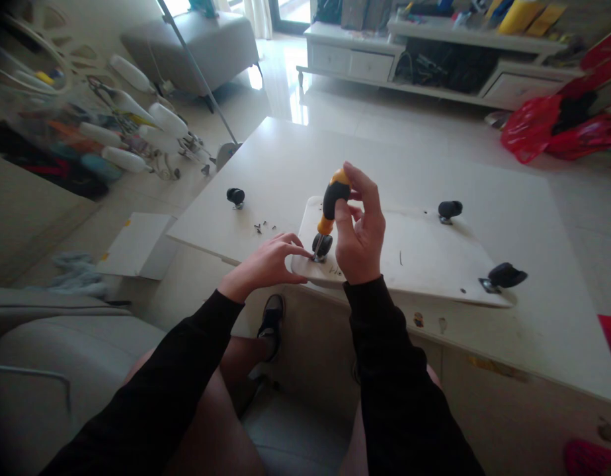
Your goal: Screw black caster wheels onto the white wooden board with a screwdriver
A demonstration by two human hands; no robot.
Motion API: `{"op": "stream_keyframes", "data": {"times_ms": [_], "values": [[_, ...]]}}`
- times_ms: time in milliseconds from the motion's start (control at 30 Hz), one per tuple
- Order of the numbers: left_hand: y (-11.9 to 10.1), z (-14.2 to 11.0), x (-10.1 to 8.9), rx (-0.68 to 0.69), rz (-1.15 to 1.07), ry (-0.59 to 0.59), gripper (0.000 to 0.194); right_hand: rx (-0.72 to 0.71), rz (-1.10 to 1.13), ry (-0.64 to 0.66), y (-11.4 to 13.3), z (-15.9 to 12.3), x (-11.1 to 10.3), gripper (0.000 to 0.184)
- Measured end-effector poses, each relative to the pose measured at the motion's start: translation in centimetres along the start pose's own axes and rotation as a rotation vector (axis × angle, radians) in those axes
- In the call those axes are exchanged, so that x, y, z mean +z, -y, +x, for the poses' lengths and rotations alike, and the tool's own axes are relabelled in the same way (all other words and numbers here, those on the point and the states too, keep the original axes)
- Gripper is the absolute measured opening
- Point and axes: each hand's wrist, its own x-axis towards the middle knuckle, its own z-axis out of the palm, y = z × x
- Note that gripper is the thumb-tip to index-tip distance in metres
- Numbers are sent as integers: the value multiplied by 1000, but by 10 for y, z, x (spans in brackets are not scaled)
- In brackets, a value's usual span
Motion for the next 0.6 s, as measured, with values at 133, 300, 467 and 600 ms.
{"op": "stream_keyframes", "data": {"times_ms": [133, 300, 467, 600], "values": [[1, -1, 0, -9, -1, 0, 50, -3, -2, 43, 2, 1, 1, 42], [2, -1, 1, -15, -6, 2, 51, -31, -13, -8, 3, 0, 2, 45], [2, 0, 0, -13, -16, 10, 49, -22, -12, 89, 5, -1, 1, 41], [2, 0, 0, -15, -19, 15, 49, -34, -38, -10, 7, -3, 3, 44]]}}
